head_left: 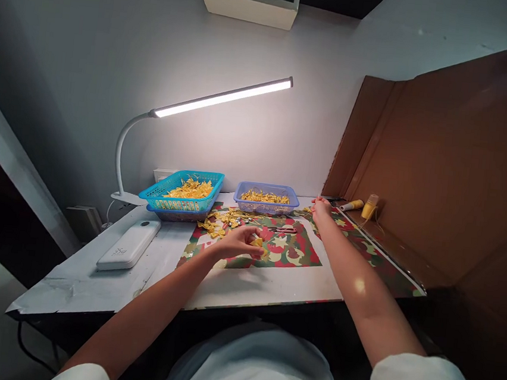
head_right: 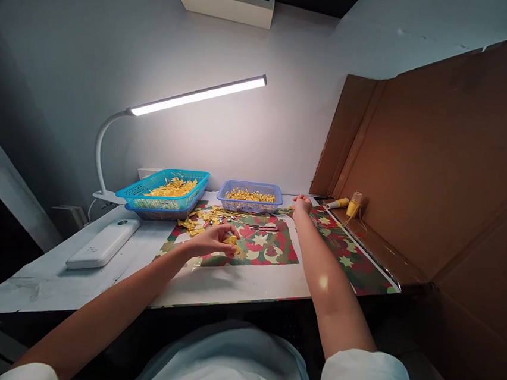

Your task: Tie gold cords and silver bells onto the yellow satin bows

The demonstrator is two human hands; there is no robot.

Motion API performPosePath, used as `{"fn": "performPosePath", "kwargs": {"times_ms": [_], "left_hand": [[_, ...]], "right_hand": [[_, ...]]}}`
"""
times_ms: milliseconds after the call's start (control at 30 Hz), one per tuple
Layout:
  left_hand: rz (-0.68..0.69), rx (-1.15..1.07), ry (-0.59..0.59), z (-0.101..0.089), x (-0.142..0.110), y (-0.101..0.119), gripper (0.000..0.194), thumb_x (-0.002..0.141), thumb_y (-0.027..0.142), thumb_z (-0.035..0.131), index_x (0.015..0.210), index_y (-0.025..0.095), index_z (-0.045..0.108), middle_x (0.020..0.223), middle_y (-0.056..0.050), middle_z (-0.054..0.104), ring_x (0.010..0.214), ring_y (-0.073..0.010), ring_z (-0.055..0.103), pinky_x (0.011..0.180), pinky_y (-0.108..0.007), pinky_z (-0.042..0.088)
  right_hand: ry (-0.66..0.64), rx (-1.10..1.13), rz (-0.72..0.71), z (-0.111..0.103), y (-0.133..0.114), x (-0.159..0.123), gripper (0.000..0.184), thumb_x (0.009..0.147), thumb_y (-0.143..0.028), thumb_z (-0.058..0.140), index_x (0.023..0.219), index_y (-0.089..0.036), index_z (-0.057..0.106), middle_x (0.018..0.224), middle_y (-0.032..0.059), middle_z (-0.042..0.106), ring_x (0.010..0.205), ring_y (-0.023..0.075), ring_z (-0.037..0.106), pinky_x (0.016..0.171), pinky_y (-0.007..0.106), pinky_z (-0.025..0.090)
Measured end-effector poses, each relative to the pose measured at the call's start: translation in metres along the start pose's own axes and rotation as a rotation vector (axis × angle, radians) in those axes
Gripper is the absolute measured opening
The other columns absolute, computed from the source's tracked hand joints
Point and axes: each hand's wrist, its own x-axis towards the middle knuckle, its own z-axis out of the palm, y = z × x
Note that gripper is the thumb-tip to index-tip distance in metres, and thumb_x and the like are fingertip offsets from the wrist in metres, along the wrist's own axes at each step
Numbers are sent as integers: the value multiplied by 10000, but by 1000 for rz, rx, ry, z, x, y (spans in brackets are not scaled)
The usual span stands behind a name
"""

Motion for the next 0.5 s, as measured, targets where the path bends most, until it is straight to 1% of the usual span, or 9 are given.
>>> {"fn": "performPosePath", "kwargs": {"times_ms": [33,67,100,133,200,267,300,400,500], "left_hand": [[39,90,24,3,-1,1,445,623,409,798,860,181,498,555,72,551,515,-107,559,523,-226,413],[83,202,56,7,-3,3,391,646,391,778,817,187,492,538,82,510,501,-95,519,502,-215,379],[126,336,90,10,-6,5,335,673,369,754,776,191,490,541,79,494,506,-93,495,497,-214,359],[172,492,134,13,-10,6,285,693,339,735,743,192,495,572,62,515,535,-99,496,511,-220,362],[248,846,177,20,-18,9,170,733,263,699,735,190,545,680,14,589,630,-129,531,575,-247,392],[283,1133,139,27,-26,10,76,782,193,643,732,186,586,743,-30,626,745,-173,563,661,-279,423],[281,1244,117,31,-30,9,81,804,189,622,726,181,601,759,-50,633,782,-191,568,689,-293,432],[224,1448,65,41,-36,6,148,852,234,594,734,156,639,798,-94,639,816,-227,565,706,-331,442],[218,1474,91,49,-42,2,255,885,347,563,764,147,661,817,-109,626,825,-245,550,711,-361,442]], "right_hand": [[36,-12,9,3,-3,-1,41,906,-167,520,875,-152,543,722,-21,603,516,56,500,464,161,409],[64,-20,17,7,-6,-2,95,878,-128,524,794,-168,504,619,-55,556,434,42,418,402,143,327],[81,-27,27,12,-9,-4,147,847,-104,539,743,-181,469,556,-76,519,394,37,363,373,141,272],[85,-32,34,16,-11,-7,179,821,-88,550,715,-190,447,520,-87,500,374,36,331,360,143,241],[77,-41,46,27,-14,-12,197,793,-63,542,698,-197,433,488,-93,492,363,37,306,353,147,220],[55,-47,57,40,-14,-19,195,789,-42,513,697,-195,435,481,-88,496,367,40,304,356,147,215],[39,-50,62,47,-13,-22,195,786,-33,504,698,-194,438,484,-84,501,373,41,310,360,147,216],[-13,-57,77,67,-8,-31,195,769,-16,508,699,-189,449,504,-77,521,388,40,332,373,145,233],[-49,-73,98,85,-3,-37,202,753,-12,524,692,-191,454,508,-75,522,397,43,356,374,149,237]]}}
